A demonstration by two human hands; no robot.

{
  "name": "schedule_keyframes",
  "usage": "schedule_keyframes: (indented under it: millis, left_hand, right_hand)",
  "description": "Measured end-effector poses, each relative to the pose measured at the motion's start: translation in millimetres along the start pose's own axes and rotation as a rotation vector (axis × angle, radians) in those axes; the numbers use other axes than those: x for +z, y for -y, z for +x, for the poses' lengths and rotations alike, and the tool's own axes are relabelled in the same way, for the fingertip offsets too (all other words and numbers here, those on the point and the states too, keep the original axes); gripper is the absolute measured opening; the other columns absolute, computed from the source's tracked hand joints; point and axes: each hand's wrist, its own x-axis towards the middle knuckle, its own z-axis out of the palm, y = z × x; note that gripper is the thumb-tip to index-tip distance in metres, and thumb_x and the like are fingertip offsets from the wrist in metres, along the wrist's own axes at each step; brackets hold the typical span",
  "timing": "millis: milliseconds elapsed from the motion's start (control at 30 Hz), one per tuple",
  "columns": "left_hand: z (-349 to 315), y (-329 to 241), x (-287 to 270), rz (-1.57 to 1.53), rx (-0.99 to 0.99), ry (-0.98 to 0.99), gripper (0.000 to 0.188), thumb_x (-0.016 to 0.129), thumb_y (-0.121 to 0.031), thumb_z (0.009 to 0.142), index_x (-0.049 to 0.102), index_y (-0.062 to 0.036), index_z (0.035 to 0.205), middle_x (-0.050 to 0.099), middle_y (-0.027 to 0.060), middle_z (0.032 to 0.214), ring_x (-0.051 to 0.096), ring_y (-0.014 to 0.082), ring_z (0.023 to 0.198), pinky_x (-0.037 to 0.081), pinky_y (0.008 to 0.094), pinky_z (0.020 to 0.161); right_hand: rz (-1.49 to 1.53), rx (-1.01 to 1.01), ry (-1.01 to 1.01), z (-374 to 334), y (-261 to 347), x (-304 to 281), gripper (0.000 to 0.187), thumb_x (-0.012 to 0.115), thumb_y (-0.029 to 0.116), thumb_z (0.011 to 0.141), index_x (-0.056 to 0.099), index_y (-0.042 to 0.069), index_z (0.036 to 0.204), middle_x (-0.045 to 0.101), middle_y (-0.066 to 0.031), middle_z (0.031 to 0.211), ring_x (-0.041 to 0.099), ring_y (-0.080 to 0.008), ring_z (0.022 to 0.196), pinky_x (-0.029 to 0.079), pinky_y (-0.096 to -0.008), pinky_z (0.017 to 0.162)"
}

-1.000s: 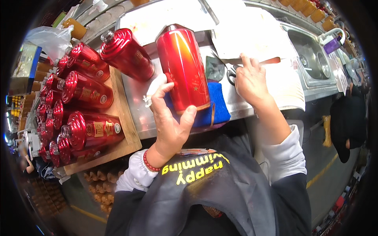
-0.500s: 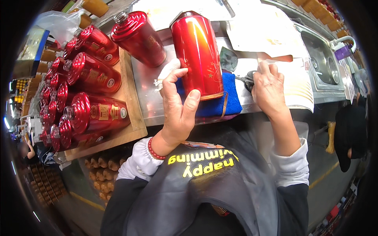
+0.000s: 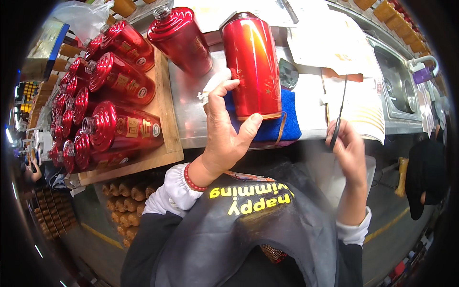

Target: The person applies stickers to red cylindrical cans using scissors to trim edges and a cloth to wipe surfaces. They handle multiple cans one at a time, placing finished cans into a wooden crate.

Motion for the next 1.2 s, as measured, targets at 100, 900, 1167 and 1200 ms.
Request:
schedule_keyframes:
  millis: [100, 900, 1167, 1200]
  left_hand:
    - [0, 0, 0, -0.023, -0.043, 0.016, 0.062, 0.069, -0.019, 0.090, 0.040, 0.0036, 0.141, 0.038, 0.0189, 0.149, 0.036, 0.0272, 0.141, 0.023, 0.0411, 0.121]
    - [0, 4, 2, -0.025, 0.010, 0.004, 0.062, 0.071, -0.016, 0.089, 0.041, 0.0014, 0.140, 0.046, 0.0186, 0.135, 0.044, 0.0296, 0.125, 0.033, 0.0418, 0.111]
    - [0, 5, 2, -0.013, 0.028, 0.000, 0.062, 0.071, -0.015, 0.088, 0.041, 0.0012, 0.140, 0.045, 0.0189, 0.137, 0.043, 0.0298, 0.127, 0.032, 0.0419, 0.111]
    - [0, 5, 2, -0.008, 0.033, 0.000, 0.062, 0.071, -0.015, 0.088, 0.041, 0.0011, 0.140, 0.045, 0.0189, 0.137, 0.043, 0.0298, 0.127, 0.032, 0.0420, 0.112]
  right_hand:
    - [0.062, 0.034, 0.151, -34, 9, 41, 0.034, 0.077, 0.022, 0.084, 0.051, 0.001, 0.085, 0.054, -0.0139, 0.091, 0.057, -0.0276, 0.081, 0.048, -0.0360, 0.074]
    - [-0.527, -0.247, 0.144, -44, 23, 77, 0.044, 0.079, 0.034, 0.073, 0.052, 0.002, 0.085, 0.051, -0.0145, 0.086, 0.049, -0.0330, 0.084, 0.038, -0.0432, 0.078]
    - [-0.624, -0.234, 0.089, -51, 31, 75, 0.043, 0.080, 0.032, 0.071, 0.053, 0.002, 0.084, 0.052, -0.0141, 0.084, 0.050, -0.0331, 0.084, 0.039, -0.0442, 0.079]
    - [-0.633, -0.217, 0.087, -53, 31, 74, 0.043, 0.080, 0.032, 0.071, 0.053, 0.002, 0.084, 0.052, -0.0140, 0.084, 0.050, -0.0330, 0.084, 0.039, -0.0443, 0.079]
